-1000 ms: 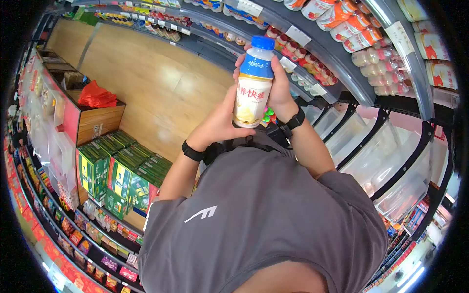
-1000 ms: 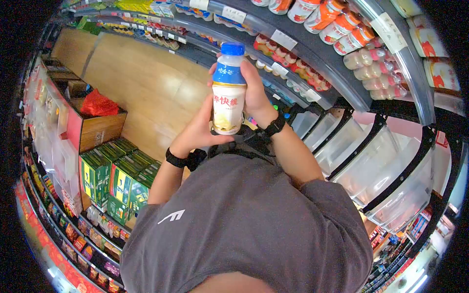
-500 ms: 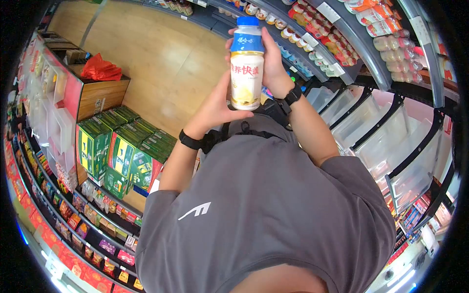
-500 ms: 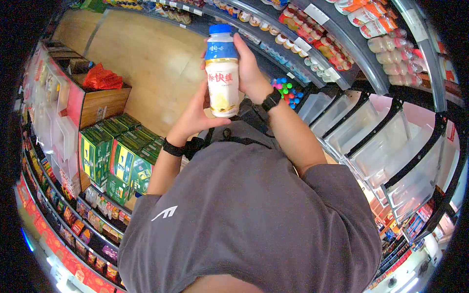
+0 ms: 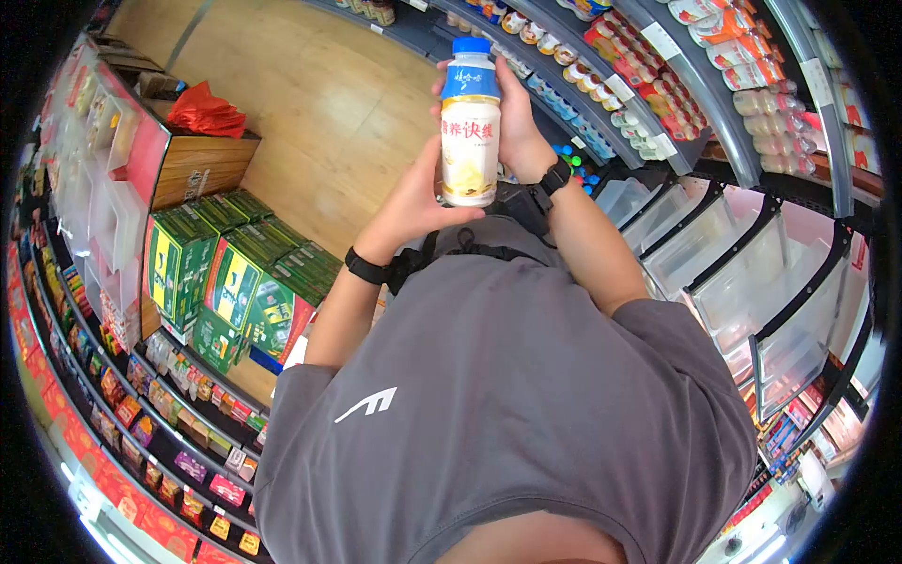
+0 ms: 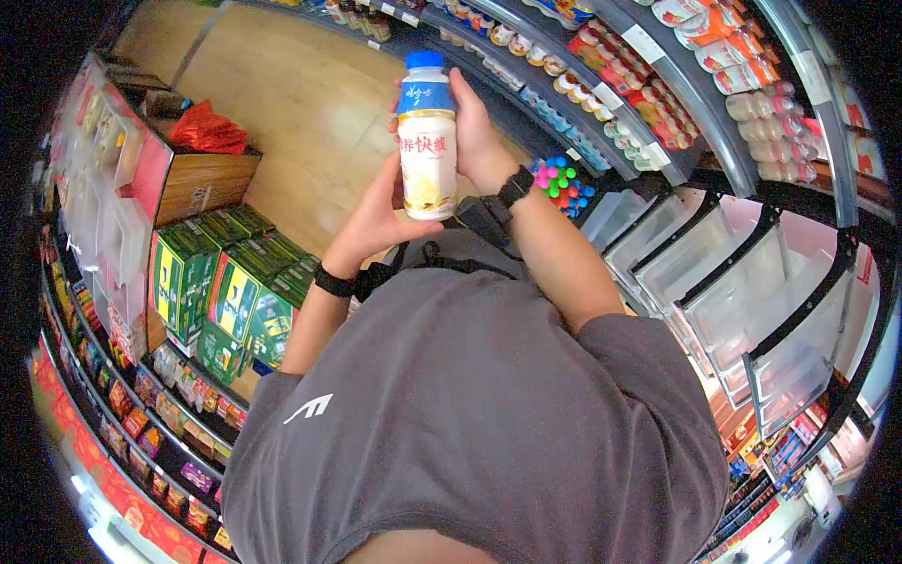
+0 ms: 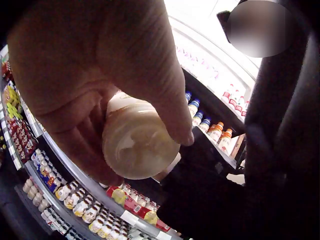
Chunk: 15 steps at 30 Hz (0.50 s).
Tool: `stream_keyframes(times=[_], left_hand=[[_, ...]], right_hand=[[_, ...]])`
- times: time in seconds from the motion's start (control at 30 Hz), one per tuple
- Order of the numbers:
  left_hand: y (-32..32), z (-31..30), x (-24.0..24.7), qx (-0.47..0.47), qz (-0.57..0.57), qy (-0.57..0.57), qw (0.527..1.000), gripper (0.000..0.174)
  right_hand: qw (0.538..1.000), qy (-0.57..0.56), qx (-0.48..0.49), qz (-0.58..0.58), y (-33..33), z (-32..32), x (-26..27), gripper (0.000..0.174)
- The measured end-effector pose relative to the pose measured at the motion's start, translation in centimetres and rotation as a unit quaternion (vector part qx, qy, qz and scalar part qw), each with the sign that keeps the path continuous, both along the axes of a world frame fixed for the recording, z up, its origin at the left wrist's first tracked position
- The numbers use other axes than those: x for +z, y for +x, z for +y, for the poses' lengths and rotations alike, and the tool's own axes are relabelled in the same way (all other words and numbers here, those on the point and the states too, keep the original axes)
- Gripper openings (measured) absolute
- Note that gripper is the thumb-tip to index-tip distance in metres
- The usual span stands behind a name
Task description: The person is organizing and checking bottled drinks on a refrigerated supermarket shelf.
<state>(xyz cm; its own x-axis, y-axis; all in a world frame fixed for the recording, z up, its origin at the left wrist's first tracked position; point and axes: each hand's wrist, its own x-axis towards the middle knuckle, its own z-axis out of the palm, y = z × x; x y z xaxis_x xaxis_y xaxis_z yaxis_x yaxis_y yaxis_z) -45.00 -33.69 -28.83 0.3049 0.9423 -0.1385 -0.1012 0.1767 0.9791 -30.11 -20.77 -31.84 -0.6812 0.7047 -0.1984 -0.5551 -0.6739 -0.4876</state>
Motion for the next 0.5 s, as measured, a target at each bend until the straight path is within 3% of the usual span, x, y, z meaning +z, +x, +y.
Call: stream_keyframes(times=[0.23, 0.5], left_hand=[[-1.7, -0.7, -0.9, 0.007, 0.011, 0.014, 1.0, 0.109], [-2.1, -0.8, -1.0, 0.021, 0.038, 0.024, 0.999, 0.104]], right_hand=[[1.0, 0.017, 0.013, -0.014, -1.9, -0.5, -0.3, 0.072], [0.999, -0.016, 0.018, -0.021, -2.7, -0.2, -0.3, 0.07]])
